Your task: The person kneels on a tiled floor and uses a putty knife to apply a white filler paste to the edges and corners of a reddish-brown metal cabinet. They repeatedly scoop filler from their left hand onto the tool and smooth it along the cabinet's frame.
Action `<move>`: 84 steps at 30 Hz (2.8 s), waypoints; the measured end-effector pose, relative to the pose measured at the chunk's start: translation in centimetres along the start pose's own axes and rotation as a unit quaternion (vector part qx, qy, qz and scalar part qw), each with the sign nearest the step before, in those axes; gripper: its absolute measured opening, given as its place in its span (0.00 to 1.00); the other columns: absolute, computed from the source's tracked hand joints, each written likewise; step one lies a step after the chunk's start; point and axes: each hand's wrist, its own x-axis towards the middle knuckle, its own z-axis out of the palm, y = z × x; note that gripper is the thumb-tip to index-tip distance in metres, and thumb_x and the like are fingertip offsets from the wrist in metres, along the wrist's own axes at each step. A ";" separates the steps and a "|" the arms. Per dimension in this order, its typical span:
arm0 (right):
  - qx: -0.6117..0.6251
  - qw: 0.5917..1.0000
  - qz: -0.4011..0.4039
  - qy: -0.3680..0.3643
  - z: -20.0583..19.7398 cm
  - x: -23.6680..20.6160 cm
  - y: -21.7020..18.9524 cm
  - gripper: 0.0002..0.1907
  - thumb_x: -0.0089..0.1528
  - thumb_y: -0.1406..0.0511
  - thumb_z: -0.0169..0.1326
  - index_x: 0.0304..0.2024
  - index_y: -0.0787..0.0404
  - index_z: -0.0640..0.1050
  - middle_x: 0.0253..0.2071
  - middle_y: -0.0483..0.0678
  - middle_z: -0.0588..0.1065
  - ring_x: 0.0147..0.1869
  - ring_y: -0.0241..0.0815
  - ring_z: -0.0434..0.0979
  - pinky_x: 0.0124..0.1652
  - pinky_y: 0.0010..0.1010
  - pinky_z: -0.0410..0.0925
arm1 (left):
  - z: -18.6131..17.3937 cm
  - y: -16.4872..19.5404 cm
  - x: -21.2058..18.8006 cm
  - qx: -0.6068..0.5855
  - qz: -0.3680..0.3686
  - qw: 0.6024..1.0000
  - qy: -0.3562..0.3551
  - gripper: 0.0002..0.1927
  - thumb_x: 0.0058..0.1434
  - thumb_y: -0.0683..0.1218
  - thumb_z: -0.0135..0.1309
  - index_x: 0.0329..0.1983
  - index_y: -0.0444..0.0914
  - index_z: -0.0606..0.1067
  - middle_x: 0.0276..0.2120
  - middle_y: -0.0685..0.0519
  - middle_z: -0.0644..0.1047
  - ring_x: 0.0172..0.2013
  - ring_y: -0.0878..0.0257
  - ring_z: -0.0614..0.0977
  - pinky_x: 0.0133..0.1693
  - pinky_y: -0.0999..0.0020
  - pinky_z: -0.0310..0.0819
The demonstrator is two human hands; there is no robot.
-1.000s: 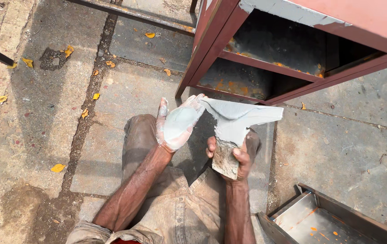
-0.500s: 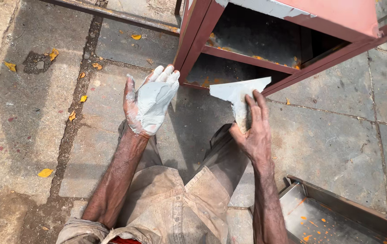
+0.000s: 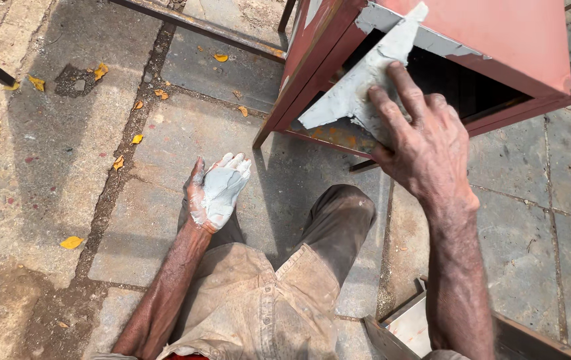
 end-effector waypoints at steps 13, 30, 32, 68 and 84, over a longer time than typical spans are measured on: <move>0.992 -0.091 0.016 0.084 14.9 -9.8 -13.5 0.28 0.59 0.63 0.57 0.62 0.63 0.73 0.49 0.58 0.75 0.46 0.55 0.73 0.33 0.37 0.74 | 9.9 -2.3 0.9 -0.206 -0.099 0.956 -0.182 0.51 0.70 0.71 0.39 0.77 0.27 0.48 0.76 0.34 0.51 0.75 0.41 0.53 0.76 0.48 0.40; 0.810 0.535 0.226 -0.073 15.1 -16.5 -15.3 0.34 0.60 0.63 0.62 0.68 0.63 0.70 0.54 0.61 0.70 0.53 0.45 0.69 0.44 0.27 0.68 | 6.9 -7.7 10.6 0.367 -0.217 0.904 -0.044 0.62 0.54 0.76 0.51 0.73 0.26 0.49 0.69 0.28 0.64 0.67 0.43 0.70 0.67 0.51 0.65; 0.840 0.358 0.379 -0.147 15.1 -16.9 -14.4 0.39 0.58 0.62 0.64 0.72 0.60 0.71 0.41 0.63 0.73 0.38 0.49 0.72 0.28 0.28 0.70 | 7.1 -6.1 10.4 0.291 -0.206 0.932 -0.069 0.61 0.56 0.77 0.47 0.74 0.26 0.49 0.70 0.30 0.61 0.68 0.43 0.69 0.68 0.51 0.64; 0.193 0.864 0.301 0.356 19.2 -6.2 4.4 0.45 0.63 0.67 0.66 0.77 0.45 0.58 0.80 0.44 0.44 0.86 0.47 0.44 0.80 0.47 0.53 | -2.9 -5.5 2.9 0.128 -0.217 0.956 0.150 0.46 0.63 0.68 0.49 0.72 0.32 0.57 0.70 0.37 0.64 0.65 0.44 0.70 0.65 0.55 0.64; 0.190 0.851 0.282 0.400 21.7 -4.2 5.0 0.46 0.65 0.67 0.66 0.78 0.40 0.56 0.80 0.40 0.44 0.86 0.45 0.43 0.81 0.45 0.53 | -4.7 -5.1 2.8 0.129 -0.200 0.953 0.189 0.46 0.66 0.68 0.45 0.72 0.30 0.56 0.69 0.33 0.64 0.65 0.42 0.71 0.65 0.53 0.66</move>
